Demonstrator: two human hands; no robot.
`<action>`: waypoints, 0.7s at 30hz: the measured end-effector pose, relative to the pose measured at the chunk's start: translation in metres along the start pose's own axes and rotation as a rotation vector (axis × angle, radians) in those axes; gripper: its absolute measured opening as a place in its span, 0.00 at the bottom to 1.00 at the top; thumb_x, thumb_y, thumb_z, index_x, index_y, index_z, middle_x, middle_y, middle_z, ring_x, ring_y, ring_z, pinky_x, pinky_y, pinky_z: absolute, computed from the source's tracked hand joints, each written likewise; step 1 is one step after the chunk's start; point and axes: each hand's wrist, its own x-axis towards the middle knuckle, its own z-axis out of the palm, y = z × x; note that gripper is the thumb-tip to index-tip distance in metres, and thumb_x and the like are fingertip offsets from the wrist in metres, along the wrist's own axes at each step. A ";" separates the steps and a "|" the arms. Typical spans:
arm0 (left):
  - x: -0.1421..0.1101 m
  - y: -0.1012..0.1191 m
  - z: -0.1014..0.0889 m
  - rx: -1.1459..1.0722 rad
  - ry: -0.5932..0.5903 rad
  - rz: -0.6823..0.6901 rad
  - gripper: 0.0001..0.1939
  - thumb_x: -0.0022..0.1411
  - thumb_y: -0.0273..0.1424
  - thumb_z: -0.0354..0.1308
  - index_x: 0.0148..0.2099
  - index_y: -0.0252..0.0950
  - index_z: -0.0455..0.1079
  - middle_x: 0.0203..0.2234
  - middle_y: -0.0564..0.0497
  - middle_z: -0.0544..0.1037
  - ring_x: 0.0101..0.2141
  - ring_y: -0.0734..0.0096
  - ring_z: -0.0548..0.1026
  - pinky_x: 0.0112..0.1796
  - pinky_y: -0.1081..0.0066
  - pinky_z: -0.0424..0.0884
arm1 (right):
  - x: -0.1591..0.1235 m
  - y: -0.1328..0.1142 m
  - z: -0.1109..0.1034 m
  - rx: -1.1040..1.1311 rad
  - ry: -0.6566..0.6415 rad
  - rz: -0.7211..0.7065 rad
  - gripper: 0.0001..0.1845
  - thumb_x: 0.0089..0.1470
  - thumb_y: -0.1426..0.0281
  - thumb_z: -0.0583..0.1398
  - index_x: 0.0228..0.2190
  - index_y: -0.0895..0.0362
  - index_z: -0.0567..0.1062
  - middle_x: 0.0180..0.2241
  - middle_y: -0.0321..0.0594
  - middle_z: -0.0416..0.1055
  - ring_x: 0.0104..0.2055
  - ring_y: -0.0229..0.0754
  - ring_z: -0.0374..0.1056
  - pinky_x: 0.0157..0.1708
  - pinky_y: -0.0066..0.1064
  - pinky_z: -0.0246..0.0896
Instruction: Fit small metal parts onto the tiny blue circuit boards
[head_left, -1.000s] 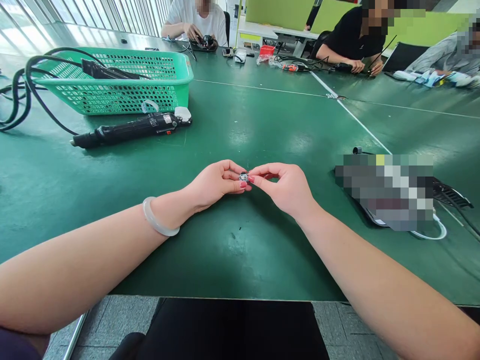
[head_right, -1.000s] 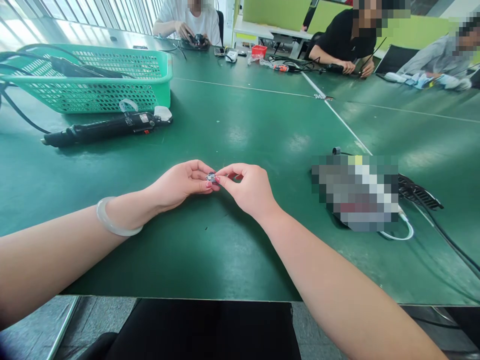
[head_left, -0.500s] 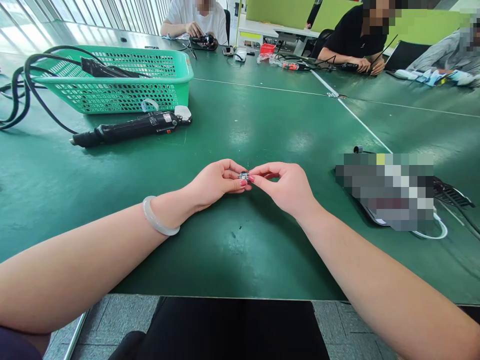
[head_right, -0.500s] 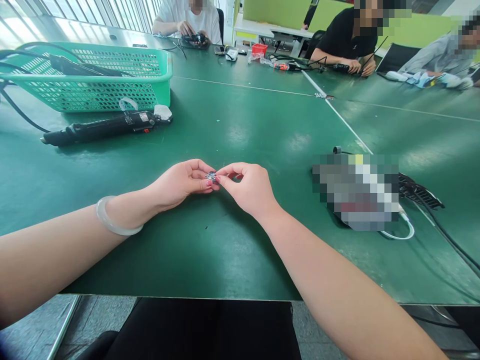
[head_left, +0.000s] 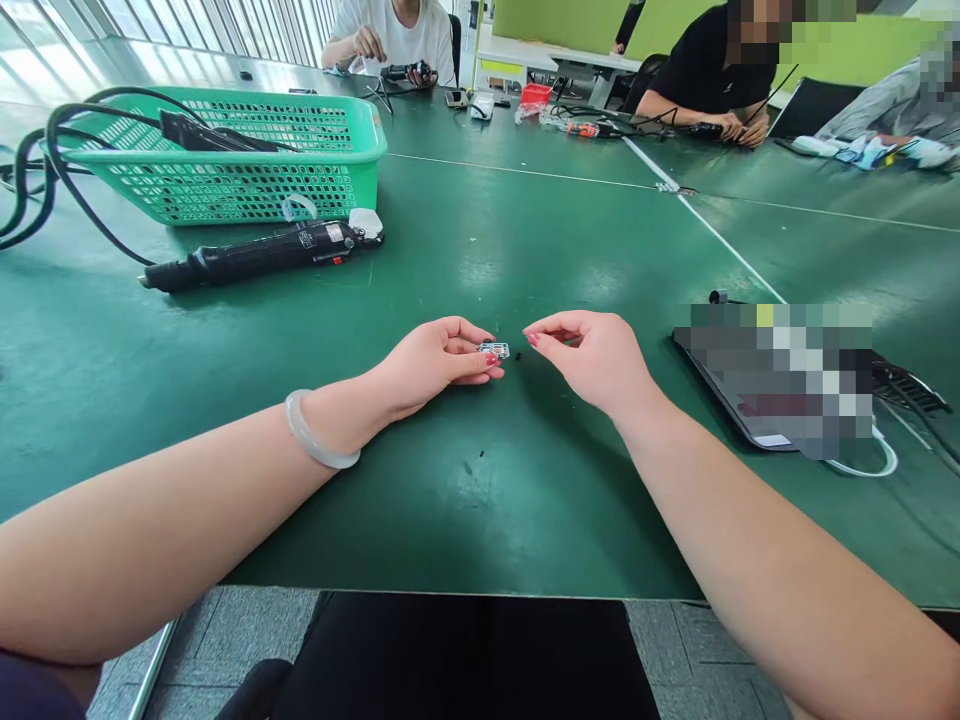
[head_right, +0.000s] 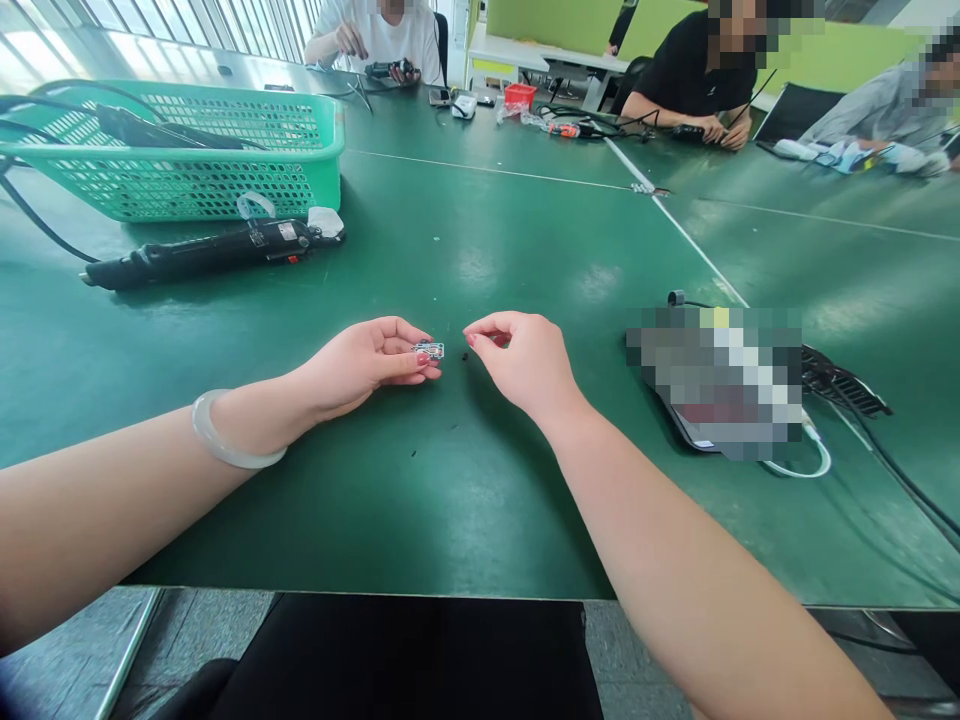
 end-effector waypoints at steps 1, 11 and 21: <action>0.000 0.000 0.000 0.001 0.000 0.001 0.11 0.54 0.24 0.64 0.39 0.30 0.67 0.30 0.46 0.80 0.32 0.72 0.79 0.39 0.69 0.74 | 0.002 0.004 -0.002 -0.077 -0.010 0.021 0.08 0.47 0.65 0.63 0.29 0.54 0.81 0.25 0.38 0.75 0.26 0.39 0.67 0.30 0.36 0.62; -0.001 0.001 0.000 0.008 -0.001 0.002 0.11 0.55 0.25 0.64 0.39 0.31 0.67 0.31 0.47 0.79 0.34 0.72 0.79 0.40 0.69 0.73 | 0.005 0.012 0.011 -0.287 -0.119 -0.094 0.06 0.48 0.69 0.61 0.26 0.52 0.80 0.27 0.38 0.73 0.29 0.40 0.66 0.29 0.35 0.59; -0.002 0.002 0.001 -0.016 0.028 0.013 0.09 0.56 0.24 0.63 0.38 0.30 0.67 0.29 0.47 0.79 0.32 0.74 0.78 0.41 0.70 0.72 | -0.004 -0.005 0.003 -0.174 -0.026 -0.278 0.08 0.52 0.67 0.61 0.24 0.54 0.76 0.27 0.36 0.74 0.28 0.38 0.65 0.30 0.33 0.58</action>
